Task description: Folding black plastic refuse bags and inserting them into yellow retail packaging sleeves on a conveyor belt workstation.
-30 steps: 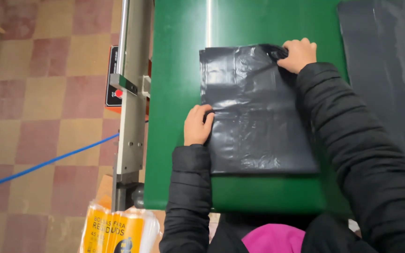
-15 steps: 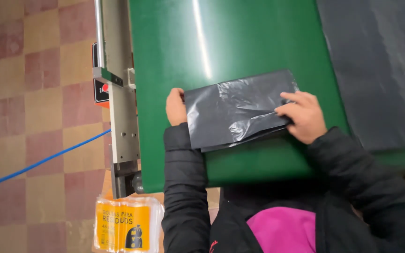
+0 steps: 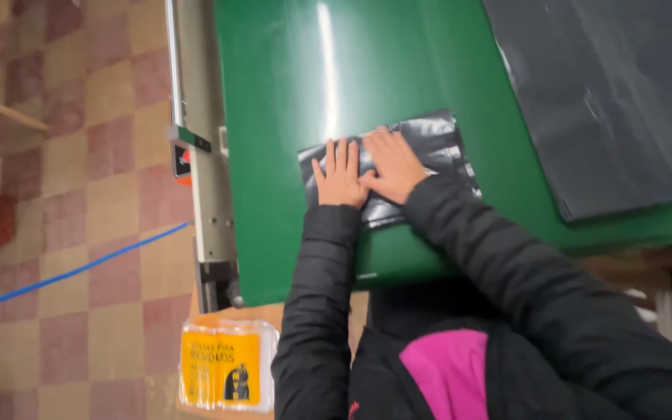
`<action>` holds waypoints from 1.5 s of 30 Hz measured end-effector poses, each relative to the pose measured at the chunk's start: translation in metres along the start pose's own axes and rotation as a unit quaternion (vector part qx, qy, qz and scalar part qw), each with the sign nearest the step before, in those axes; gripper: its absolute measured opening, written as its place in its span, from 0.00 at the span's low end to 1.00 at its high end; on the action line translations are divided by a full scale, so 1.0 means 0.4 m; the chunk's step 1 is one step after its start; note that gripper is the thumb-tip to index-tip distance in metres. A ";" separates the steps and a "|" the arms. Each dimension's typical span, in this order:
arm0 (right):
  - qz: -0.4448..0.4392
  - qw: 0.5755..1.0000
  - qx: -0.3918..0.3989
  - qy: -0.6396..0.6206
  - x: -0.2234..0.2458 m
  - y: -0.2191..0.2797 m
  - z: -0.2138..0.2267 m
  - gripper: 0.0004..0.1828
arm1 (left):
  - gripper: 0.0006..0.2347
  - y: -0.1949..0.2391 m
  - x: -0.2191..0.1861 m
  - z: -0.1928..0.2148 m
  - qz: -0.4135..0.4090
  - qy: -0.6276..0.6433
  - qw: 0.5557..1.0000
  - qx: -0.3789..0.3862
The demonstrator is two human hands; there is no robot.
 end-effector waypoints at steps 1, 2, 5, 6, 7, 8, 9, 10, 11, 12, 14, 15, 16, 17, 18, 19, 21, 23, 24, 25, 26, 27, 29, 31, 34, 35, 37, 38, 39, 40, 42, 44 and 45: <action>-0.017 0.999 -0.001 0.040 -0.035 -0.002 0.007 0.46 | 0.32 -0.019 0.005 0.004 0.024 0.059 0.998 0.025; -0.020 0.999 0.009 0.031 -0.030 0.038 0.037 0.46 | 0.32 0.028 0.016 0.027 0.029 0.062 0.997 0.038; -0.111 0.991 0.035 0.064 -0.076 0.128 0.111 0.38 | 0.37 0.140 0.040 0.110 0.069 0.035 0.996 0.038; -0.083 0.989 -0.024 0.119 -0.120 0.124 0.131 0.39 | 0.39 0.145 0.053 0.152 -0.006 0.081 0.997 0.008; -0.054 0.980 -0.083 0.173 -0.165 0.118 0.155 0.40 | 0.42 0.152 0.067 0.193 -0.082 0.124 0.989 -0.021; -0.053 0.978 -0.091 0.181 -0.095 0.125 0.184 0.40 | 0.42 0.174 0.086 0.186 -0.087 0.122 0.988 -0.031; -0.023 0.991 -0.048 0.124 -0.029 0.131 0.205 0.34 | 0.38 0.194 0.102 0.172 -0.153 0.061 0.986 -0.027; 0.003 0.998 0.008 0.056 0.058 0.170 0.202 0.29 | 0.34 0.263 0.109 0.154 -0.212 0.005 0.977 -0.009; 0.000 0.998 0.012 0.054 0.092 0.179 0.162 0.29 | 0.34 0.246 0.103 0.140 -0.212 0.009 0.977 -0.004; 0.054 0.998 0.004 0.018 0.140 0.199 0.113 0.33 | 0.21 0.254 0.097 0.118 -0.192 -0.033 0.972 0.133; 0.108 0.994 -0.004 -0.022 0.194 0.252 0.025 0.36 | 0.12 0.262 0.016 0.157 -0.171 -0.073 0.945 0.270; 0.108 0.994 0.009 -0.027 0.199 0.283 -0.013 0.33 | 0.13 0.259 -0.060 0.216 -0.170 -0.045 0.928 0.329; 0.108 0.994 0.018 -0.030 0.200 0.307 -0.050 0.31 | 0.13 0.244 -0.134 0.275 -0.171 -0.020 0.908 0.383; 0.108 0.994 0.016 -0.028 0.169 0.321 -0.047 0.31 | 0.13 0.206 -0.124 0.288 -0.172 -0.021 0.908 0.381; 0.096 0.992 0.016 -0.074 0.152 0.361 -0.050 0.26 | 0.14 0.192 -0.125 0.301 -0.186 0.119 0.906 0.361; 0.084 0.989 0.015 -0.120 0.135 0.400 -0.054 0.20 | 0.15 0.178 -0.125 0.312 -0.194 0.258 0.886 0.333; -0.017 0.979 0.038 -0.199 0.081 0.445 -0.047 0.16 | 0.15 0.129 -0.022 0.136 -0.157 0.402 0.835 0.340; -0.118 0.955 0.055 -0.265 -0.004 0.464 -0.065 0.14 | 0.15 0.087 0.036 0.004 -0.123 0.536 0.766 0.334; -0.249 0.897 0.029 -0.363 -0.052 0.472 -0.094 0.16 | 0.16 0.090 0.050 -0.040 -0.014 0.574 0.737 0.357; -0.372 0.812 0.000 -0.450 -0.098 0.483 -0.123 0.19 | 0.18 0.094 0.061 -0.083 0.095 0.602 0.698 0.375; -0.374 0.811 -0.002 -0.450 -0.105 0.467 -0.104 0.19 | 0.18 0.105 0.060 -0.095 0.094 0.602 0.697 0.378; -0.379 0.710 -0.050 -0.591 -0.112 0.452 -0.086 0.19 | 0.17 0.112 0.061 -0.100 0.074 0.529 0.809 0.245; -0.371 0.588 -0.103 -0.711 -0.115 0.446 -0.016 0.20 | 0.17 0.113 0.044 -0.079 0.048 0.439 0.892 0.101; -0.278 0.542 -0.071 -0.790 -0.099 0.471 0.084 0.19 | 0.15 0.118 0.003 -0.033 0.062 0.312 0.948 0.028; -0.248 0.800 -0.201 -0.508 -0.152 0.583 0.348 0.10 | 0.16 0.141 0.035 0.053 0.174 0.311 0.932 0.066; -0.253 0.799 -0.206 -0.506 -0.279 0.652 0.392 0.10 | 0.16 0.150 0.031 0.087 0.169 0.314 0.932 0.070; -0.255 0.912 -0.285 0.147 -0.467 0.848 0.488 0.11 | 0.16 0.160 0.039 0.168 0.165 0.128 0.978 -0.017; -0.262 0.909 -0.289 0.149 -0.565 0.914 0.491 0.11 | 0.16 0.140 -0.027 0.212 0.156 0.129 0.979 -0.015; -0.345 0.870 -0.236 0.260 -0.661 0.981 0.494 0.20 | 0.17 0.122 -0.093 0.261 0.113 0.108 0.986 -0.055; -0.415 0.816 -0.179 0.361 -0.764 1.039 0.507 0.29 | 0.19 0.103 -0.160 0.311 0.073 0.087 0.989 -0.098; -0.501 0.806 -0.131 0.286 -0.861 1.038 0.509 0.35 | 0.17 0.063 -0.361 0.359 -0.029 0.124 0.989 -0.080; -0.578 0.786 -0.084 0.203 -0.901 1.022 0.514 0.41 | 0.16 0.051 -0.530 0.355 -0.131 0.157 0.977 -0.061; -0.618 0.776 -0.040 0.122 -0.894 1.006 0.520 0.41 | 0.21 0.054 -0.601 0.327 -0.206 0.179 0.961 -0.054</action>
Point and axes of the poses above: each hand's wrist, its own y-axis away from the middle knuckle, its own z-axis out of the back of the hand, x = y × z, the point moved 1 cm from there along -y, towards the middle knuckle, and after that the axes turned 8 degrees about x, right-handed, at the moved point
